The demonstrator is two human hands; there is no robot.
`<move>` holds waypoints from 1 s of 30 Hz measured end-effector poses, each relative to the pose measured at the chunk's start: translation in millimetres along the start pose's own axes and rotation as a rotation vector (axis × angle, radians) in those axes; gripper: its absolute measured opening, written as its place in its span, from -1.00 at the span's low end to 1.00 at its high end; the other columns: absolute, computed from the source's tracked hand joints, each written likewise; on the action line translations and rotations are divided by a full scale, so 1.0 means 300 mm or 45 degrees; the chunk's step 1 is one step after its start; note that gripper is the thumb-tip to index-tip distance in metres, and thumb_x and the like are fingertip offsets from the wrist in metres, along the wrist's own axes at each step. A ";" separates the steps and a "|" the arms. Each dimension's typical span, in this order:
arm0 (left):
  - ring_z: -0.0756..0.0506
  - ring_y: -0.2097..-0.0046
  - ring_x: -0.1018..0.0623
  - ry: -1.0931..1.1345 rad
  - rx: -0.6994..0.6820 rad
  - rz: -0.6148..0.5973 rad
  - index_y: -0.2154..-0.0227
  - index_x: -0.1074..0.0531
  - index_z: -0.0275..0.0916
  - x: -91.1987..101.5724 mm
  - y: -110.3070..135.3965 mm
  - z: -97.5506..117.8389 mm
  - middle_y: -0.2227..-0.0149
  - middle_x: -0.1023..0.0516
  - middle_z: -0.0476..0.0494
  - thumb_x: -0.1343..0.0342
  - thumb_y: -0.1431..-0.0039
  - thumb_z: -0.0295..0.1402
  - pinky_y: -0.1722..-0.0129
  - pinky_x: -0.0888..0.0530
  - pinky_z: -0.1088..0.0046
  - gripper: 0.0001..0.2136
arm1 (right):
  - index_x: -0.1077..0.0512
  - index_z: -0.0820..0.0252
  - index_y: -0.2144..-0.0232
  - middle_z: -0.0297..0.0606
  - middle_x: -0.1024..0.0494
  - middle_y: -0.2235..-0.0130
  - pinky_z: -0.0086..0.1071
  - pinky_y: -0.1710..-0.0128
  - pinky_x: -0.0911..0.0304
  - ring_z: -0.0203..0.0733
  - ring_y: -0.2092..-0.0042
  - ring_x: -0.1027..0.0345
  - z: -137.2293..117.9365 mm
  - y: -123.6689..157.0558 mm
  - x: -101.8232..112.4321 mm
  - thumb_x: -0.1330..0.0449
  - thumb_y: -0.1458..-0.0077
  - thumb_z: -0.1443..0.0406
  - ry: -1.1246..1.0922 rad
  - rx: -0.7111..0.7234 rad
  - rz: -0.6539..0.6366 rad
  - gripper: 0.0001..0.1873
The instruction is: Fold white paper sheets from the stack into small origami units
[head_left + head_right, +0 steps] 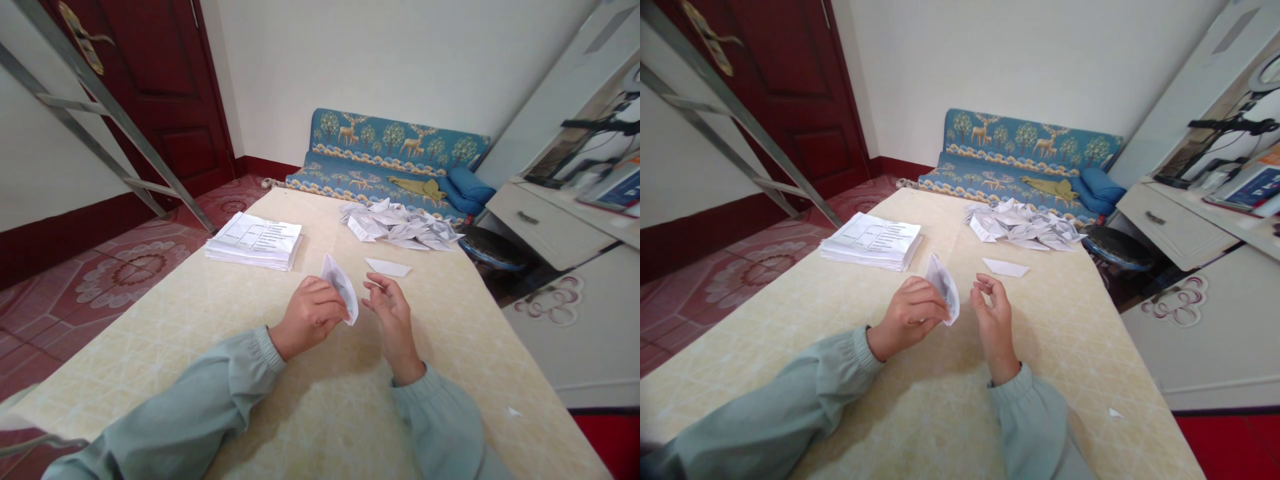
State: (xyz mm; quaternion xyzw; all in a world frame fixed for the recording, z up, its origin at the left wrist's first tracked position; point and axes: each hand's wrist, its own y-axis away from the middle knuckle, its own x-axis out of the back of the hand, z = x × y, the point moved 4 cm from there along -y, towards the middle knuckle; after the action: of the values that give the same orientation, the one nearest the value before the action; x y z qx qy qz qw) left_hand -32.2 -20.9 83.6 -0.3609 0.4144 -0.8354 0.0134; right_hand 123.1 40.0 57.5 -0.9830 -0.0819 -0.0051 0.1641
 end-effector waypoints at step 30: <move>-0.01 0.30 -0.46 1.062 0.671 0.049 0.36 -0.45 -0.29 -0.021 0.001 -0.092 0.38 -0.49 -0.08 -0.26 0.02 -0.33 0.23 -0.38 0.46 -0.82 | -0.42 0.08 0.31 -0.25 -0.45 0.33 -0.33 0.32 -0.28 -0.20 0.31 -0.36 -0.090 0.083 -0.044 -0.10 0.05 0.51 0.583 0.748 -0.163 -0.71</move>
State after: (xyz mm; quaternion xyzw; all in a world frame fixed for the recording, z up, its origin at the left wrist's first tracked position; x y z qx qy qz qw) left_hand -44.6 -0.4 68.8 0.0276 0.1658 -0.9847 -0.0472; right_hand 114.6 6.0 74.6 -0.8604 -0.1024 -0.2113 0.4523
